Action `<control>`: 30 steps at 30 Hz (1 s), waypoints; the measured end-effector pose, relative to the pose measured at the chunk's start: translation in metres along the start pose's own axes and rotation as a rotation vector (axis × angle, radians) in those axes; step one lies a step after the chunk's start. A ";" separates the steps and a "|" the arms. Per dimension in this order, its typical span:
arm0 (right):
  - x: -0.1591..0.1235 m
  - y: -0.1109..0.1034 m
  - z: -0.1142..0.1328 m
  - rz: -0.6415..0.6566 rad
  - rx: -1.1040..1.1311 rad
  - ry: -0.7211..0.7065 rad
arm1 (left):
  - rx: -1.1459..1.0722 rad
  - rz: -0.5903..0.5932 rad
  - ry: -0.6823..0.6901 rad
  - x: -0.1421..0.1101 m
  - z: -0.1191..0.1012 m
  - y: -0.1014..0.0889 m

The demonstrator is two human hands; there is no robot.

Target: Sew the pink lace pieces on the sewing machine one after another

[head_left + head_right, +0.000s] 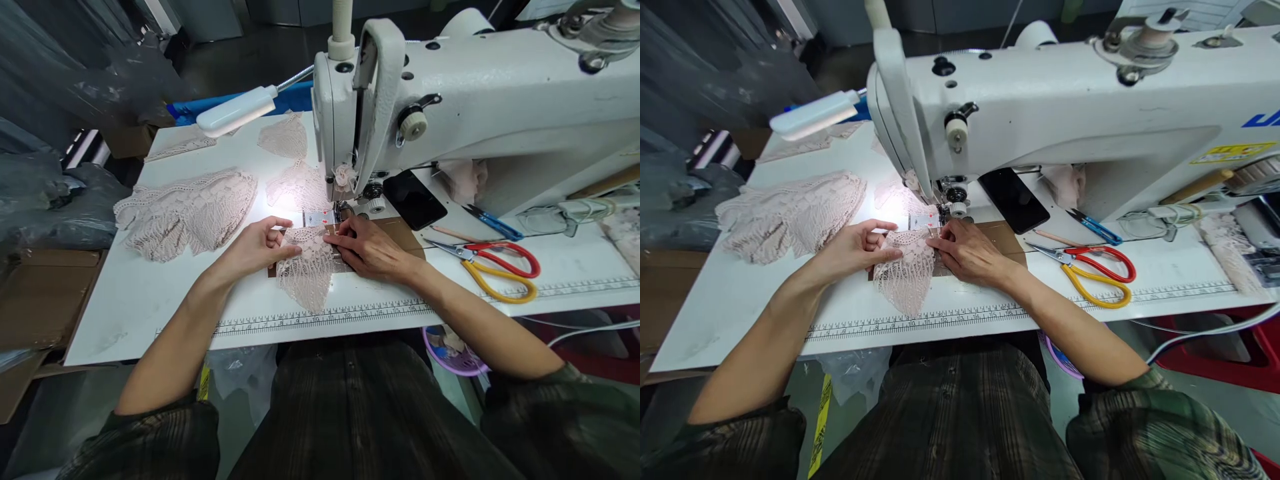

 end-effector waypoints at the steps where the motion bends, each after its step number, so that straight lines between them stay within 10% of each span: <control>1: 0.000 0.000 0.000 0.005 -0.007 0.006 | 0.002 0.004 0.006 0.000 0.001 0.000; 30: -0.005 -0.018 0.010 0.164 0.041 -0.002 | 0.241 0.014 0.196 -0.004 0.013 -0.006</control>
Point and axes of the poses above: each hand's wrist, its own x-axis towards the middle knuckle, its own y-axis out of the palm, z = x × y, the point moved 1 cm from there along x, towards the middle knuckle, and after that the axes turned 10 degrees about -z, right-handed, at the moved point
